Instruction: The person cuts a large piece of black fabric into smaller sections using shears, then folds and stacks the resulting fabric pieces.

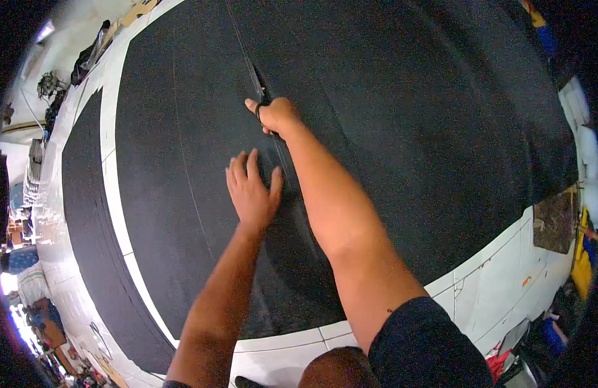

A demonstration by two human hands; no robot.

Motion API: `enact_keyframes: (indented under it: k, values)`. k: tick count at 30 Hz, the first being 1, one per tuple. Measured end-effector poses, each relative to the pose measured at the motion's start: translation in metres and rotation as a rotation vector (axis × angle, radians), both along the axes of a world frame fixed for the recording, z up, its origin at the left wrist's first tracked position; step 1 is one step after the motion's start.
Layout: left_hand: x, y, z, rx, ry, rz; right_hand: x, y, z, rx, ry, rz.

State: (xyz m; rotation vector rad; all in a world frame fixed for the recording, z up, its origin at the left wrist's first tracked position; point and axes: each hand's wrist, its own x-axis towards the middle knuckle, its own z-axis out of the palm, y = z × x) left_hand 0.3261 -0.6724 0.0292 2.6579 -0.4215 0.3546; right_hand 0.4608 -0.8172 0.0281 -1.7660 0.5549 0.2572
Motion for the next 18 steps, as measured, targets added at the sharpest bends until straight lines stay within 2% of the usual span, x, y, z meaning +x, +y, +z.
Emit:
enact_keyframes:
  k: [4,9,18]
  values:
    - [0.023,-0.003,-0.022,0.138,0.042,0.039,0.0,0.0,0.007,-0.023,0.027,-0.001]
    - [0.025,-0.002,-0.021,0.107,0.071,0.053,-0.003,0.001,0.015,0.074,0.016,-0.002]
    - [0.031,-0.004,-0.014,0.133,0.199,0.078,0.026,0.0,0.005,0.029,0.028,-0.052]
